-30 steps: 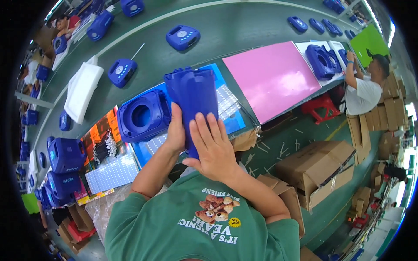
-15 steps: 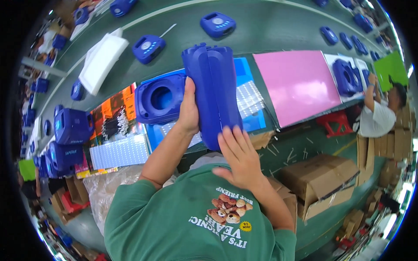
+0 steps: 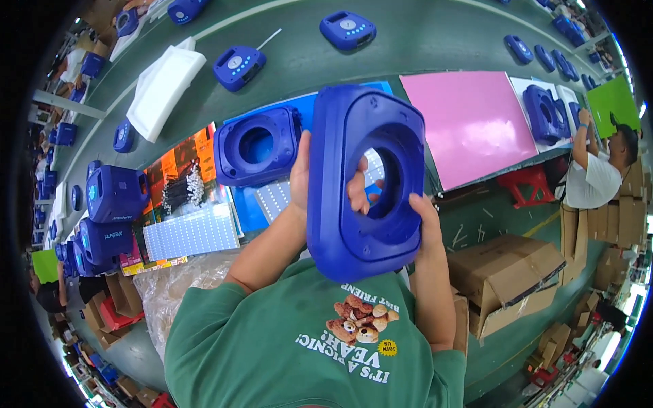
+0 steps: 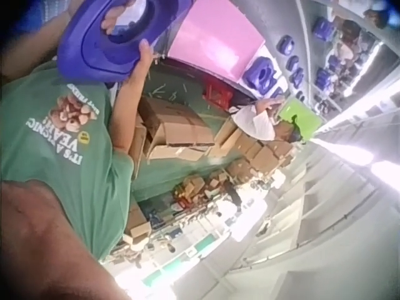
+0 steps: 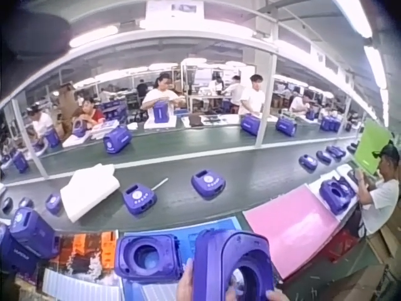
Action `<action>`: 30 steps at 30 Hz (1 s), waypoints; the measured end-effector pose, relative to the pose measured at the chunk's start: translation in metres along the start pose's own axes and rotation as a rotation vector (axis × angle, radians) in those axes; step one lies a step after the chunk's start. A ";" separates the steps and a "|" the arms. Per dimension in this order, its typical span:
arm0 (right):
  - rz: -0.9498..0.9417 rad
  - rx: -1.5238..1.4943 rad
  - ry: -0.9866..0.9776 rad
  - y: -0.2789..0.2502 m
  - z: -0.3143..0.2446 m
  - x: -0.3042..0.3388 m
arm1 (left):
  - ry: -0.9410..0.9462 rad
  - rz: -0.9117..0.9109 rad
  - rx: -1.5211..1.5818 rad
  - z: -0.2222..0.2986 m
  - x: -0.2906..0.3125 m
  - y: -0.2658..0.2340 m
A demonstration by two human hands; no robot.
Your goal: The person assembles blue plastic housing components by hand on an electronics production line.
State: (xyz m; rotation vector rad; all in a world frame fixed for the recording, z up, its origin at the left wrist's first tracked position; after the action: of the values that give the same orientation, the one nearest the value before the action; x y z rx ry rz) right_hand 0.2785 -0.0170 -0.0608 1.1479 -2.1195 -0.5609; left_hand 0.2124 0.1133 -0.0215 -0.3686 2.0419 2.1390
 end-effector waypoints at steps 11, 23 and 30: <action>0.172 0.807 -0.448 0.051 -0.027 0.016 | 0.367 0.568 -0.365 0.022 0.004 0.004; 0.095 1.051 -0.518 0.062 -0.037 -0.002 | 0.502 0.650 -0.444 0.034 0.000 0.005; 0.098 0.892 -0.386 0.050 -0.040 -0.001 | 0.468 0.573 -0.366 0.026 -0.004 -0.006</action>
State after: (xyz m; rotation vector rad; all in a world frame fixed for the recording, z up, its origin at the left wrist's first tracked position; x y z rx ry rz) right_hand 0.2790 0.0080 -0.0016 1.4474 -2.8603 0.2958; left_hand 0.2165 0.1400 -0.0255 -0.3927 2.1722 3.0397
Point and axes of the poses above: each hand's wrist, its own x-axis away from the middle knuckle, its own y-axis out of the palm, z = x × y, the point moved 6 cm from there along -x, towards the middle knuckle, and after that the axes turned 4 degrees about x, right-handed, at the moved point
